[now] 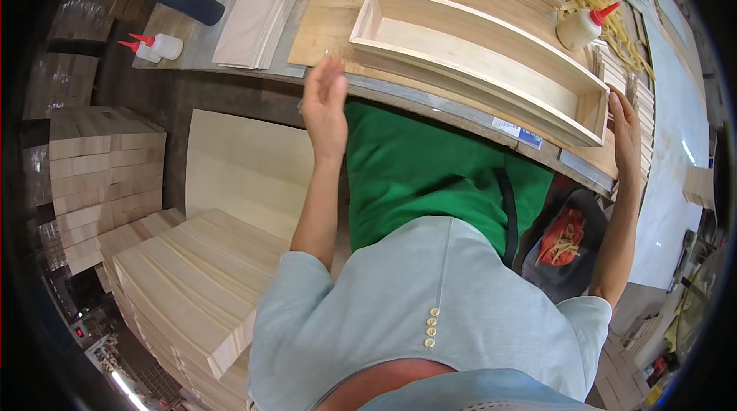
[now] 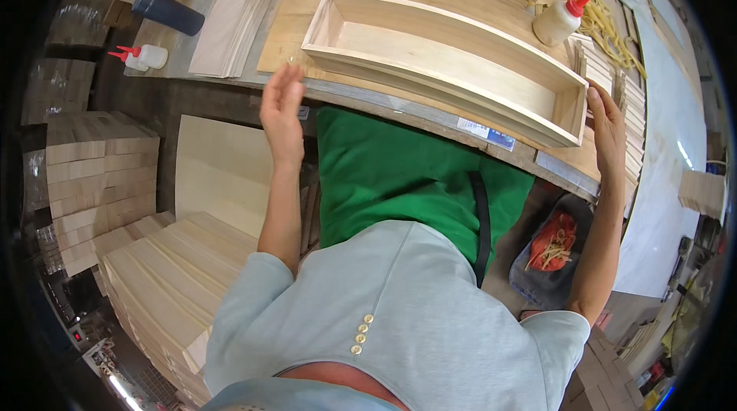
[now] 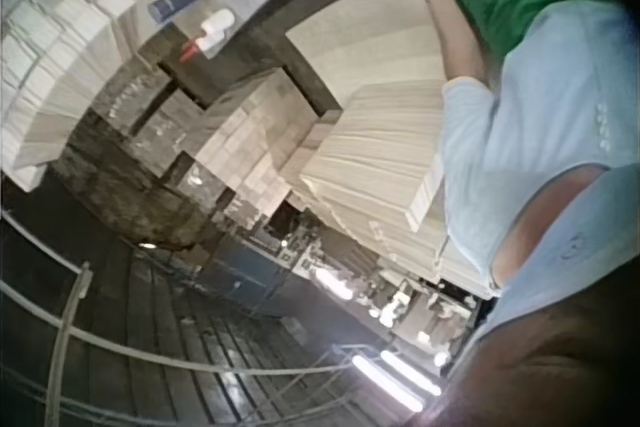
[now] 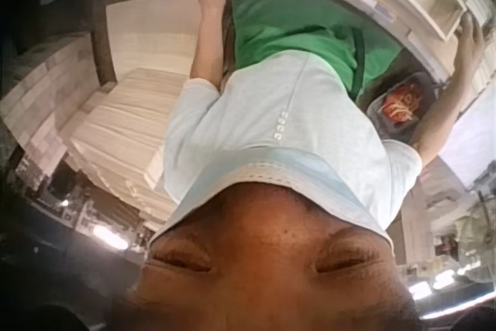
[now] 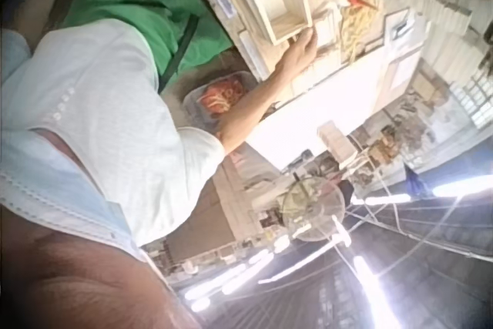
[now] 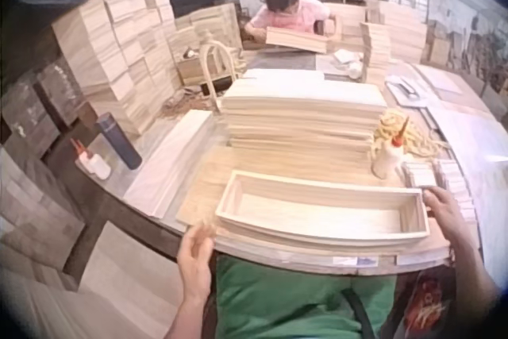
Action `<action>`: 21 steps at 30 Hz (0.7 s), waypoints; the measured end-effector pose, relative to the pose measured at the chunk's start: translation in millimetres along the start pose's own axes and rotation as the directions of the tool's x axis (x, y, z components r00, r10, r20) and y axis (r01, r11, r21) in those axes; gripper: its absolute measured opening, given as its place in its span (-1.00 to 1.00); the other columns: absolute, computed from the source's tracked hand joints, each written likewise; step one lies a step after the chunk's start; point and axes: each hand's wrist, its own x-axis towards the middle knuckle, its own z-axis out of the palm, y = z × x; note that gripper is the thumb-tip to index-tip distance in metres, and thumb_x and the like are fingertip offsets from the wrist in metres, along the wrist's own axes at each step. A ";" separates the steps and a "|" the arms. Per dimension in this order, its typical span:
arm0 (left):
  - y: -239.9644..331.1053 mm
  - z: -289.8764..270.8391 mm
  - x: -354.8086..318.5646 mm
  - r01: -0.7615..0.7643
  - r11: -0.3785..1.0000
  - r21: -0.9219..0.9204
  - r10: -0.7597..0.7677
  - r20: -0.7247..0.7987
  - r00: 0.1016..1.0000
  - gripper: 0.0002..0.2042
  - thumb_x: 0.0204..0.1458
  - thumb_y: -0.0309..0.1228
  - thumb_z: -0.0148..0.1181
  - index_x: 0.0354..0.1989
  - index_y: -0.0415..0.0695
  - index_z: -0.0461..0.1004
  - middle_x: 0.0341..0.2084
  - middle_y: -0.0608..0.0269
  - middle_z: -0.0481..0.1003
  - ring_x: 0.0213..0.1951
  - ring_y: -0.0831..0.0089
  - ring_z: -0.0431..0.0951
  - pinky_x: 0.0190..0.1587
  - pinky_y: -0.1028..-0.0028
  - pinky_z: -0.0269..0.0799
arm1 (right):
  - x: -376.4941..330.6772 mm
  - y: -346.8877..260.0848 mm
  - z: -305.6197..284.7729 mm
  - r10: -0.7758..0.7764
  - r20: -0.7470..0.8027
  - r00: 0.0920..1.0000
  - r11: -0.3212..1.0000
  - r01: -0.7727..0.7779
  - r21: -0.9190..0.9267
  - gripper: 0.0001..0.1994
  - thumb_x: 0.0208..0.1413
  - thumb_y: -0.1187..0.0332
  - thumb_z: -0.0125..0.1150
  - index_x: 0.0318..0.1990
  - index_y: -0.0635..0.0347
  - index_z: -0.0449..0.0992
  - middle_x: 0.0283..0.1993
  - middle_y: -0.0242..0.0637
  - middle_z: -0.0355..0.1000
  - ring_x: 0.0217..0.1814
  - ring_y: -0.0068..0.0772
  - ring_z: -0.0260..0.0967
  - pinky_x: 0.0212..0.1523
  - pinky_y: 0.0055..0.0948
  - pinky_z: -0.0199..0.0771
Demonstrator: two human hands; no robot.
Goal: Assembling wooden boxes by applying glue to wooden slats and joining them together.
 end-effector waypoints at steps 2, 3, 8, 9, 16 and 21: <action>-2.6 16.9 -20.0 -0.141 0.970 0.199 0.134 0.048 0.990 -0.62 0.11 -0.52 0.11 0.13 -0.25 0.32 0.05 0.02 0.38 0.12 0.23 0.35 0.13 0.35 0.29 | 0.6 -4.3 -11.5 0.016 -0.014 1.000 0.999 -0.017 -0.041 -0.54 0.28 0.04 -0.05 0.15 0.16 0.42 0.08 -0.27 0.41 0.07 -0.48 0.34 -0.02 -0.46 0.40; 0.6 25.8 -25.9 -0.282 0.890 0.359 0.256 0.119 0.959 -0.62 0.07 -0.54 0.15 0.10 -0.23 0.36 0.03 0.04 0.40 0.10 0.20 0.35 0.11 0.33 0.29 | 1.1 -7.0 -19.1 0.035 -0.013 0.999 0.997 -0.036 -0.068 -0.54 0.28 0.03 -0.04 0.15 0.14 0.42 0.10 -0.29 0.40 0.09 -0.46 0.33 0.01 -0.43 0.38; 56.7 118.4 -46.8 -0.722 0.557 0.411 0.519 0.506 0.689 -0.55 -0.11 -0.38 0.35 0.00 -0.17 0.44 -0.02 0.14 0.42 0.08 0.17 0.34 0.13 0.29 0.22 | 24.4 -30.0 10.1 0.045 0.208 0.977 0.979 -0.001 -0.206 -0.52 0.17 -0.01 0.09 0.05 0.20 0.49 -0.11 -0.40 0.46 -0.10 -0.54 0.31 -0.09 -0.50 0.32; 59.7 144.9 -53.7 -0.785 0.498 0.369 0.505 0.612 0.609 -0.52 -0.13 -0.29 0.37 -0.01 -0.19 0.45 -0.04 0.11 0.42 0.07 0.17 0.34 0.11 0.29 0.24 | 24.3 -31.2 10.1 0.038 0.211 0.977 0.980 0.004 -0.199 -0.53 0.17 -0.01 0.10 0.03 0.20 0.50 -0.15 -0.41 0.47 -0.13 -0.55 0.31 -0.11 -0.52 0.32; 36.5 285.3 -87.0 -0.869 0.376 0.322 0.430 0.770 0.472 -0.63 -0.17 -0.07 0.33 -0.57 -0.15 0.44 -0.61 0.21 0.47 -0.46 0.29 0.51 -0.35 0.33 0.26 | 21.8 -23.4 3.6 0.023 0.147 0.989 0.993 -0.006 -0.115 -0.60 0.13 0.04 0.18 -0.11 0.21 0.57 -0.29 -0.39 0.49 -0.26 -0.57 0.40 -0.27 -0.50 0.43; 30.1 298.7 -91.7 -0.890 0.362 0.278 0.592 0.669 0.450 -0.69 -0.18 -0.15 0.32 -0.66 -0.13 0.46 -0.70 0.24 0.45 -0.57 0.30 0.50 -0.39 0.34 0.27 | 25.3 -12.6 3.2 -0.033 0.074 0.997 0.999 0.036 -0.030 -0.64 0.11 0.09 0.20 -0.17 0.24 0.58 -0.40 -0.33 0.47 -0.41 -0.52 0.41 -0.38 -0.46 0.51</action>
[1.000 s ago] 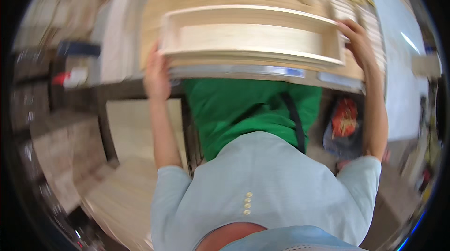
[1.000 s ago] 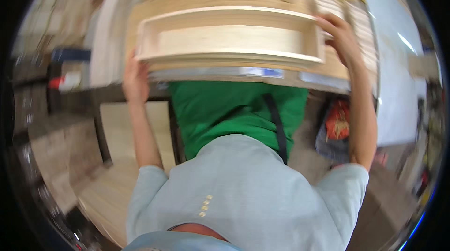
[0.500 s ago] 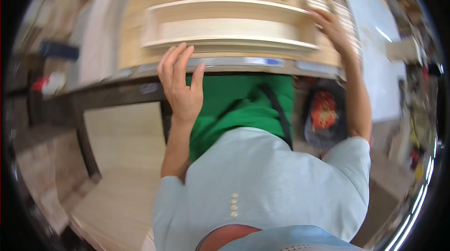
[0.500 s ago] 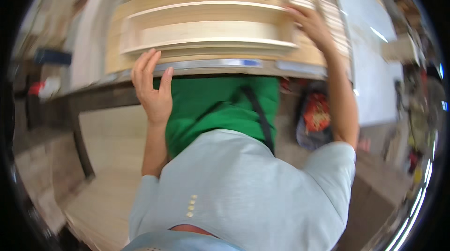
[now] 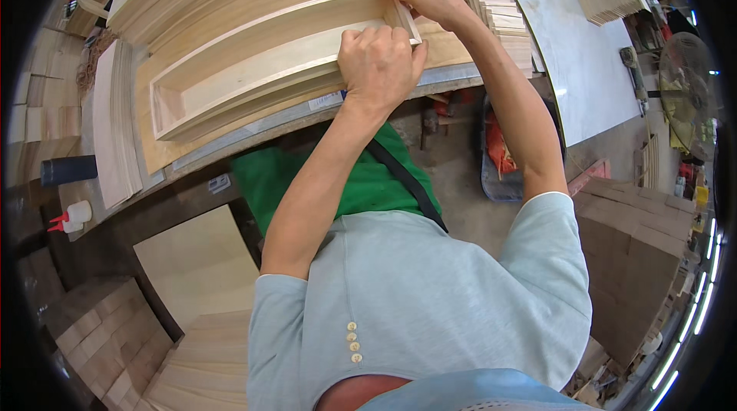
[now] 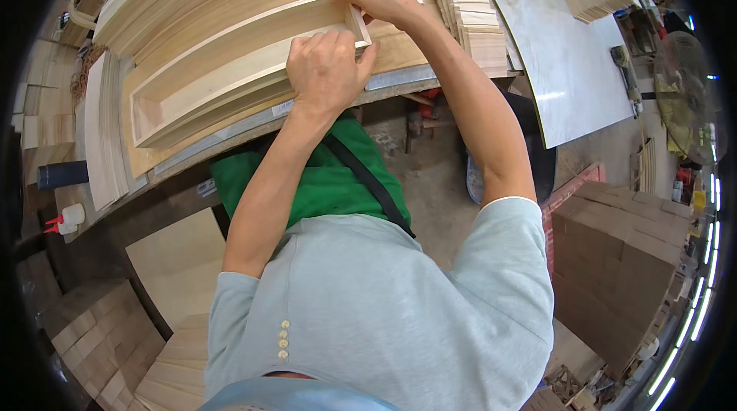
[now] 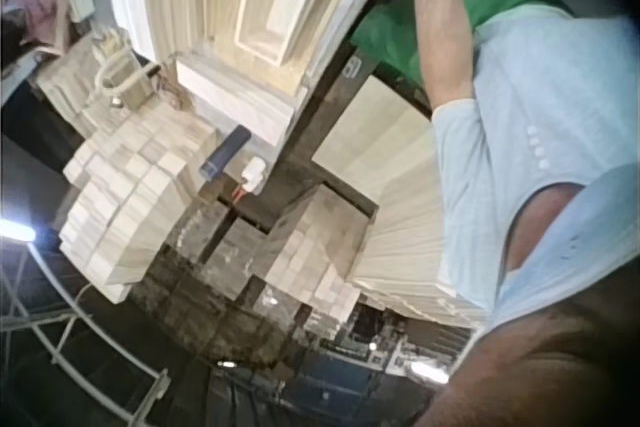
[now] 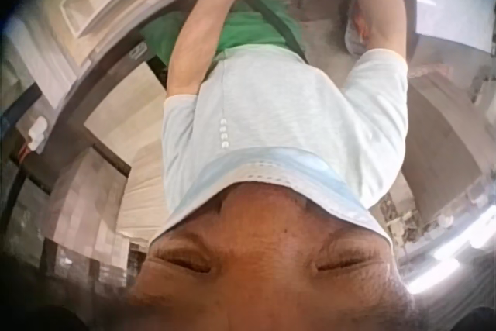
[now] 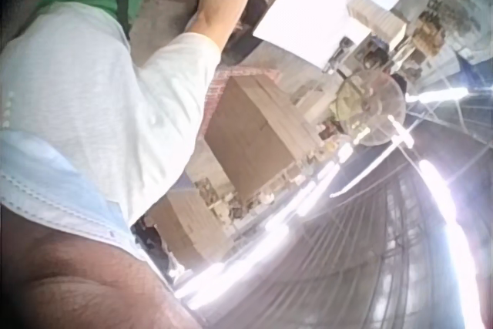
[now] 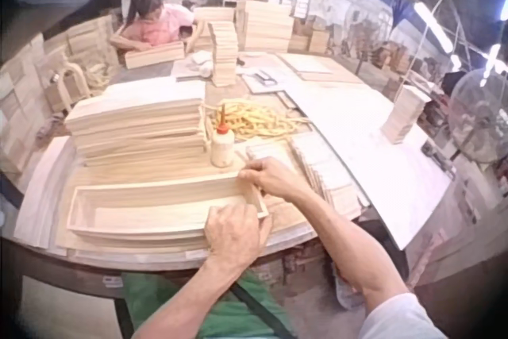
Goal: Assembling wooden boxes by applying glue to wooden slats and joining them together.
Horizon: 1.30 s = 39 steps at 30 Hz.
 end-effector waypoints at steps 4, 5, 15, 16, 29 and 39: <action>-2.5 2.3 -5.1 -0.002 1.000 0.002 0.002 -0.047 0.999 -0.76 -0.21 -0.22 0.31 -0.70 -0.10 0.50 -0.75 0.28 0.45 -0.56 0.35 0.51 -0.30 0.33 0.28 | -3.4 -12.1 8.9 0.052 0.051 0.997 0.999 -0.051 -0.012 -0.63 0.15 0.07 0.17 -0.13 0.20 0.58 -0.36 -0.38 0.47 -0.37 -0.56 0.37 -0.32 -0.47 0.47; -2.7 1.1 -5.7 0.010 1.000 0.020 -0.009 -0.057 0.998 -0.76 -0.21 -0.22 0.31 -0.70 -0.10 0.50 -0.75 0.28 0.45 -0.56 0.35 0.51 -0.30 0.33 0.28 | 0.3 -10.4 8.9 0.034 0.066 0.997 0.999 -0.033 -0.014 -0.63 0.15 0.07 0.17 -0.13 0.20 0.58 -0.36 -0.38 0.47 -0.37 -0.56 0.37 -0.32 -0.47 0.47; -41.6 -97.4 -78.9 0.242 0.947 -0.211 -0.242 0.028 0.970 -0.64 -0.07 -0.38 0.33 -0.09 -0.21 0.45 -0.24 0.14 0.47 -0.15 0.19 0.47 -0.03 0.29 0.38 | 30.6 -29.0 9.7 -0.197 0.246 0.949 0.918 0.267 -0.293 -0.54 0.14 0.03 0.17 0.04 0.20 0.52 -0.20 -0.29 0.52 -0.27 -0.54 0.37 -0.27 -0.45 0.40; -42.9 -101.3 -91.8 0.254 0.947 -0.198 -0.254 0.028 0.967 -0.64 -0.07 -0.38 0.33 -0.09 -0.21 0.45 -0.24 0.14 0.47 -0.15 0.19 0.47 -0.03 0.29 0.38 | 37.9 -33.1 18.6 -0.204 0.300 0.932 0.884 0.308 -0.353 -0.54 0.12 0.05 0.20 0.04 0.20 0.51 -0.20 -0.26 0.54 -0.26 -0.50 0.39 -0.25 -0.41 0.41; -43.3 -130.7 -126.1 0.646 0.414 -0.642 -0.627 0.313 0.714 -0.26 0.01 -0.17 0.29 0.24 -0.25 0.02 0.08 -0.13 0.21 0.05 0.13 0.40 0.05 0.27 0.36 | 28.7 -59.4 26.5 -0.227 0.460 0.859 0.867 0.393 -0.306 -0.71 0.17 0.36 0.10 -0.02 0.33 0.48 -0.26 -0.26 0.51 -0.21 -0.56 0.35 -0.14 -0.49 0.33; -36.7 -313.1 -182.5 0.826 0.477 -0.301 -0.827 -0.472 0.306 -0.19 -0.09 -0.32 0.32 0.28 -0.30 -0.05 0.10 -0.19 0.25 0.12 0.10 0.33 0.10 0.27 0.31 | -103.4 -233.8 242.0 -0.735 0.485 0.473 0.652 0.691 0.314 -0.68 0.13 0.47 0.06 0.06 0.28 0.42 -0.31 -0.09 0.51 -0.25 -0.30 0.50 -0.26 -0.34 0.47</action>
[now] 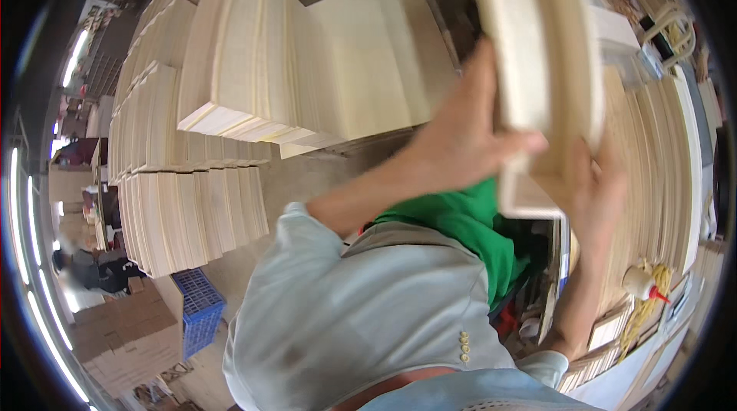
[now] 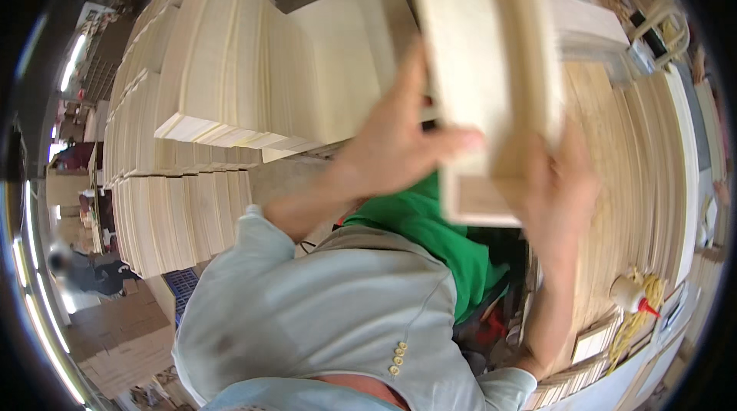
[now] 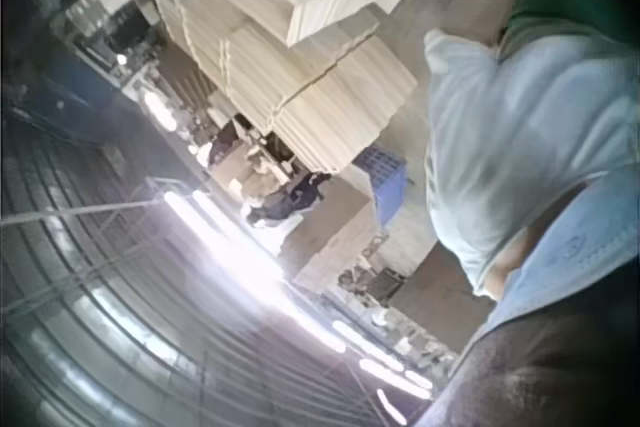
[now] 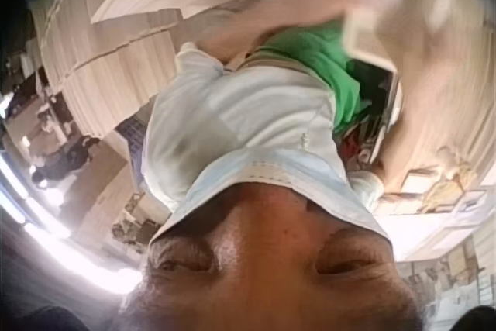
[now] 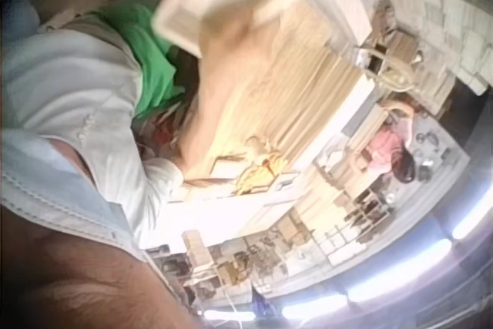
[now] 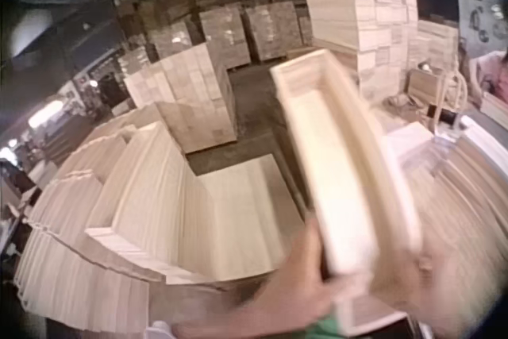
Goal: Assembling wooden boxes by applying glue to wooden slats and joining them together.
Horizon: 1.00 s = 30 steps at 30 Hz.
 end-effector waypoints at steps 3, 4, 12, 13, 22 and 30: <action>-13.4 -78.7 22.1 0.072 0.995 0.075 -0.053 -0.220 0.974 -0.48 -0.04 -0.44 0.14 0.13 -0.26 0.19 -0.26 -0.04 0.54 -0.26 0.19 0.57 -0.15 0.29 0.47 | 38.0 -64.8 53.0 -0.172 0.133 0.976 0.981 0.156 0.116 -0.62 0.05 0.44 0.11 0.06 0.28 0.38 -0.20 0.13 0.43 -0.25 0.16 0.43 -0.26 -0.12 0.46; 9.0 -115.4 28.6 0.197 0.934 0.299 -0.119 -0.257 0.959 -0.62 -0.01 -0.46 0.09 0.02 -0.26 0.34 -0.30 0.08 0.57 -0.33 0.30 0.55 -0.23 0.35 0.47 | 43.8 -64.2 70.9 -0.400 0.105 0.911 0.911 0.383 0.152 -0.59 0.07 0.38 0.18 0.07 0.35 0.35 -0.14 0.13 0.42 -0.22 0.15 0.42 -0.23 -0.13 0.46; 77.6 -366.9 -18.3 0.415 0.822 0.390 -0.201 -0.483 0.852 -0.53 -0.05 -0.48 -0.06 0.11 -0.33 0.37 -0.11 0.16 0.51 -0.14 0.52 0.49 -0.02 0.57 0.34 | 9.6 -25.7 84.9 -0.390 0.326 0.861 0.892 0.265 0.367 -0.61 0.08 0.37 0.26 0.04 0.34 0.40 -0.16 0.03 0.49 -0.23 -0.04 0.50 -0.24 -0.30 0.51; 70.6 -386.7 -20.7 0.413 0.823 0.390 -0.204 -0.475 0.856 -0.53 -0.05 -0.48 -0.06 0.11 -0.33 0.37 -0.11 0.16 0.51 -0.14 0.52 0.49 -0.02 0.57 0.34 | 9.5 -13.5 86.3 -0.288 0.347 0.893 0.914 0.149 0.376 -0.63 0.09 0.38 0.24 0.04 0.34 0.41 -0.18 0.02 0.50 -0.23 -0.09 0.52 -0.23 -0.33 0.52; -1.4 -429.9 -38.7 0.560 0.779 0.283 -0.394 -0.474 0.788 -0.54 -0.07 -0.51 -0.05 0.08 -0.31 0.40 -0.19 0.17 0.52 -0.29 0.53 0.50 -0.15 0.61 0.36 | -6.0 20.4 80.9 -0.085 0.543 0.836 0.960 -0.076 0.268 -0.66 0.15 0.39 0.17 0.05 0.34 0.42 -0.19 -0.02 0.53 -0.16 -0.18 0.53 -0.15 -0.37 0.51; 10.5 -427.8 -38.2 0.585 0.759 0.287 -0.413 -0.483 0.772 -0.54 -0.08 -0.48 -0.04 0.07 -0.32 0.40 -0.22 0.16 0.53 -0.28 0.54 0.50 -0.15 0.60 0.36 | -17.2 33.6 81.6 -0.042 0.574 0.818 0.959 -0.128 0.252 -0.67 0.15 0.40 0.17 0.05 0.34 0.43 -0.20 -0.05 0.54 -0.17 -0.22 0.53 -0.13 -0.37 0.50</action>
